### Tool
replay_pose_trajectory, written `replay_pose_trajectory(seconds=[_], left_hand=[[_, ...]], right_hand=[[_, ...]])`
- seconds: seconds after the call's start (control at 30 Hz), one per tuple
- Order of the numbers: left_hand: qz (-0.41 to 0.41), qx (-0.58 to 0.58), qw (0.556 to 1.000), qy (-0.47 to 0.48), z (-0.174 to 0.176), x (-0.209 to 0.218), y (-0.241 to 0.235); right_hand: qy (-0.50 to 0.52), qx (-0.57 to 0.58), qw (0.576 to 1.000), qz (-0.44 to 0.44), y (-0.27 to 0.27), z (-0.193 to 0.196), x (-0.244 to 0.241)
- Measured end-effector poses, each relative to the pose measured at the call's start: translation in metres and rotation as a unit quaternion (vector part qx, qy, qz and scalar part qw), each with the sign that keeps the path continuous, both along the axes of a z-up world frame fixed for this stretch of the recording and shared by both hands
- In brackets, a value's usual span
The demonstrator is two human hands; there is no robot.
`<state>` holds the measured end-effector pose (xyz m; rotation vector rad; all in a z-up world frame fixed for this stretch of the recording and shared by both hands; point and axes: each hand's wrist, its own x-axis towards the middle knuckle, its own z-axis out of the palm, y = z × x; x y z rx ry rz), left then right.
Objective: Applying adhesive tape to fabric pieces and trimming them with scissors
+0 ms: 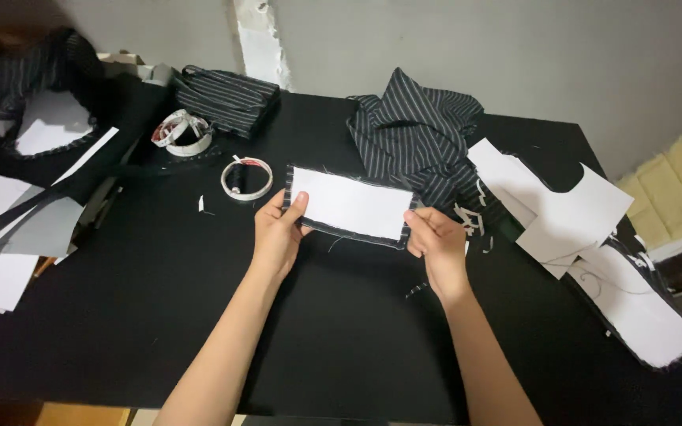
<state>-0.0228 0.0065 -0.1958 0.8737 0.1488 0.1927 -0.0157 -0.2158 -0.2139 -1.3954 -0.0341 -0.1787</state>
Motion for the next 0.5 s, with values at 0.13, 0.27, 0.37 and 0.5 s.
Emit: replay_pose_trajectory(seconds=[0.13, 0.27, 0.37, 0.5], left_hand=[[0.003, 0.0, 1.0, 0.002, -0.009, 0.007, 0.002], [0.004, -0.022, 1.0, -0.005, -0.025, 0.014, 0.007], [0.002, -0.025, 1.0, -0.005, -0.02, 0.013, 0.008], [0.0, -0.035, 0.999, -0.008, -0.016, 0.011, 0.009]], right_hand=[[0.021, 0.041, 0.999, 0.015, -0.005, -0.005, 0.002], [0.0, 0.092, 0.995, 0.041, -0.007, -0.005, -0.001], [0.004, 0.097, 0.994, 0.048, -0.008, -0.006, -0.001], [0.028, 0.111, 0.992, 0.053, -0.007, -0.006, -0.001]])
